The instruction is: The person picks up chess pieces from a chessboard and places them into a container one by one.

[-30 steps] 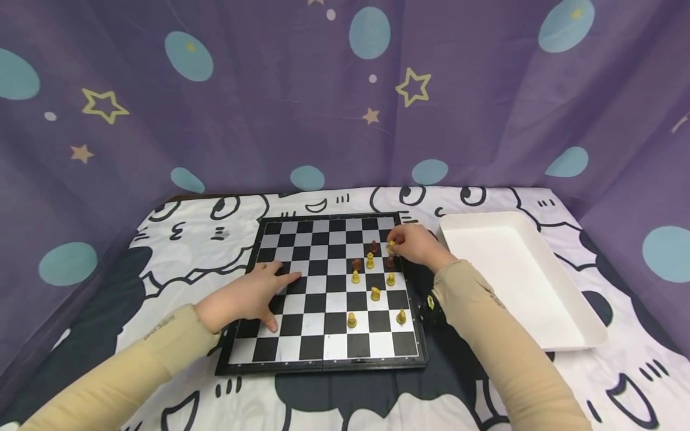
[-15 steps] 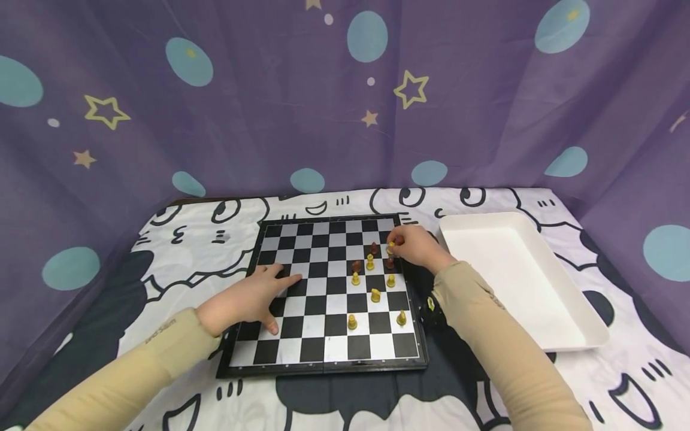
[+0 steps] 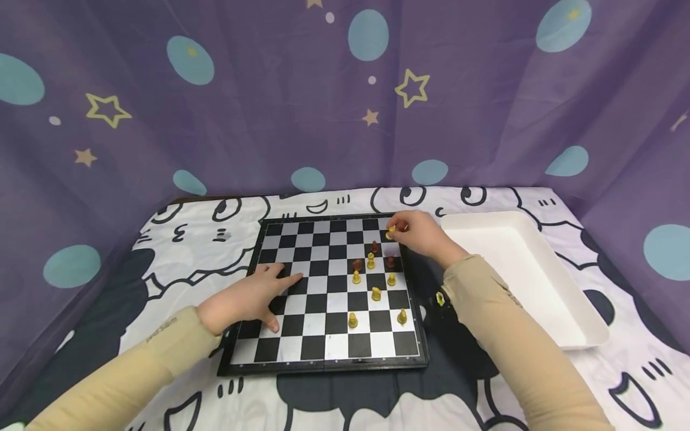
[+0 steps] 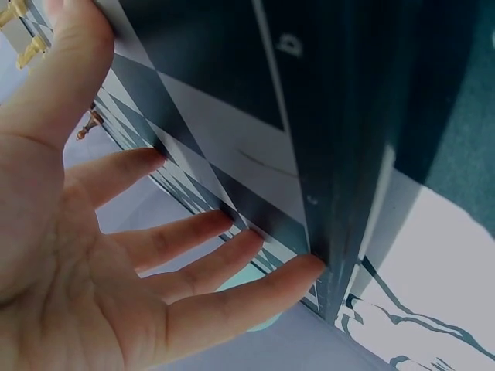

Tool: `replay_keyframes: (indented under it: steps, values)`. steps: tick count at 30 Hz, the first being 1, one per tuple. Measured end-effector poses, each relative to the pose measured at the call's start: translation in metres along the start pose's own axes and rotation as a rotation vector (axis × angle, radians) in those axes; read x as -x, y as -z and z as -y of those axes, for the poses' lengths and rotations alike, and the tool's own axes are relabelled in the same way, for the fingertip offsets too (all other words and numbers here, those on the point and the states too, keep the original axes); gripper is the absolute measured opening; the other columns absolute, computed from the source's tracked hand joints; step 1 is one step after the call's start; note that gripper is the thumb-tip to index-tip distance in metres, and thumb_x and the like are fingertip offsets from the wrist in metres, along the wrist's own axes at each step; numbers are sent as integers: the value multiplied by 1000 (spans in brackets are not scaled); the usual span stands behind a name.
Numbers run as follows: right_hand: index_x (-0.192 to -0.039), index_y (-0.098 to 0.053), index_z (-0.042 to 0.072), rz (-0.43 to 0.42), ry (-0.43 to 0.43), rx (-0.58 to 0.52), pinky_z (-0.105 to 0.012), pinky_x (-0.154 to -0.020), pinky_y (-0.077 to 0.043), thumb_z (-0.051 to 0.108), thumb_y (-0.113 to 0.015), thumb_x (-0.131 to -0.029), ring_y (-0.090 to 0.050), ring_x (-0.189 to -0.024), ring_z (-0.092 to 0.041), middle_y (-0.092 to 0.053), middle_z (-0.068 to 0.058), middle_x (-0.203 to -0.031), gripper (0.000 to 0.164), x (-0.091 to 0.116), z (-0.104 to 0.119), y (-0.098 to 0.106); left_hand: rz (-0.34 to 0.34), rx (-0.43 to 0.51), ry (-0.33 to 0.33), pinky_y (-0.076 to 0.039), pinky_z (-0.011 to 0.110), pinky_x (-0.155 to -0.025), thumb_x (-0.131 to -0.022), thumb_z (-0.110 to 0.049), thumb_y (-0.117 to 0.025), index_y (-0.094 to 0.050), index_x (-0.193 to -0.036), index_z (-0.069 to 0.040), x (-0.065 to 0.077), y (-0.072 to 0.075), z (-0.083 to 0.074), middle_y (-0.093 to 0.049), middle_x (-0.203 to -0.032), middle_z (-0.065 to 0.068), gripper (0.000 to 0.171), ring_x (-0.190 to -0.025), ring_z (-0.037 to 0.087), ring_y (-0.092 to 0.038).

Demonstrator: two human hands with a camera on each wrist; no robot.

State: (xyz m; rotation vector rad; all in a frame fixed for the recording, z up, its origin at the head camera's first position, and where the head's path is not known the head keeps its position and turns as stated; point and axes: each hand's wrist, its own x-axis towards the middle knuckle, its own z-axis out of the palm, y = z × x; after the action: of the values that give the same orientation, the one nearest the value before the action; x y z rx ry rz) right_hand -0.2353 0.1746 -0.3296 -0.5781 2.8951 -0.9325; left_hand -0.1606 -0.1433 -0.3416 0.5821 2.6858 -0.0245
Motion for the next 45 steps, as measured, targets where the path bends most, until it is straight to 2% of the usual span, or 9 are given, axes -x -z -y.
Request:
replay_keyframes:
  steps: [5, 12, 17, 23, 29, 36, 45]
  values:
    - [-106, -68, 3, -25, 5, 9, -33, -67, -44, 15, -63, -90, -57, -80, -24, -66, -13, -92, 21, 7, 6, 18, 7, -3, -2, -44, 54, -96, -53, -40, -87, -39, -146, -16, -1, 2, 1, -39, -140, 24, 107, -127, 46, -37]
    - [-104, -67, 4, -58, 8, 40, -37, -71, -44, 15, -62, -91, -57, -83, -25, -67, -13, -90, 19, 16, 3, 44, 11, 4, 0, -43, 55, -97, -53, -39, -88, -40, -145, -15, 0, 3, 2, -39, -140, 25, 106, -126, 47, -37]
    - [-105, -67, 2, -104, 9, 53, -34, -67, -44, 15, -62, -90, -56, -82, -26, -67, -14, -89, 20, 22, -10, 63, 15, 10, 2, -41, 56, -98, -53, -39, -89, -41, -145, -15, 1, 3, 3, -38, -141, 26, 106, -127, 48, -37]
    - [-107, -66, 1, -121, -30, 62, -34, -67, -45, 18, -62, -91, -59, -86, -28, -66, -18, -94, 24, 30, -35, 78, 22, 16, 4, -42, 56, -98, -54, -39, -89, -40, -145, -15, 0, 3, 3, -38, -141, 25, 106, -127, 47, -37]
    - [-107, -65, -3, -104, -99, 74, -29, -62, -43, 16, -60, -91, -55, -75, -15, -66, -15, -89, 25, 33, -66, 78, 16, 10, 5, -42, 55, -97, -54, -39, -89, -40, -145, -16, 0, 3, 1, -39, -140, 24, 106, -126, 45, -38]
    - [-110, -62, -5, -31, -174, 36, -29, -62, -43, 17, -59, -92, -55, -73, -10, -66, -15, -89, 29, 33, -95, 66, 28, 8, 7, -42, 55, -98, -55, -39, -89, -40, -145, -16, 0, 4, -1, -38, -141, 23, 105, -127, 45, -37]
    - [-105, -64, -4, -22, -189, 33, -28, -62, -42, 17, -62, -90, -55, -74, -13, -66, -15, -88, 26, 30, -108, 52, 17, 17, 6, -42, 55, -97, -55, -38, -89, -40, -145, -16, 1, 4, -3, -39, -141, 23, 105, -127, 45, -37]
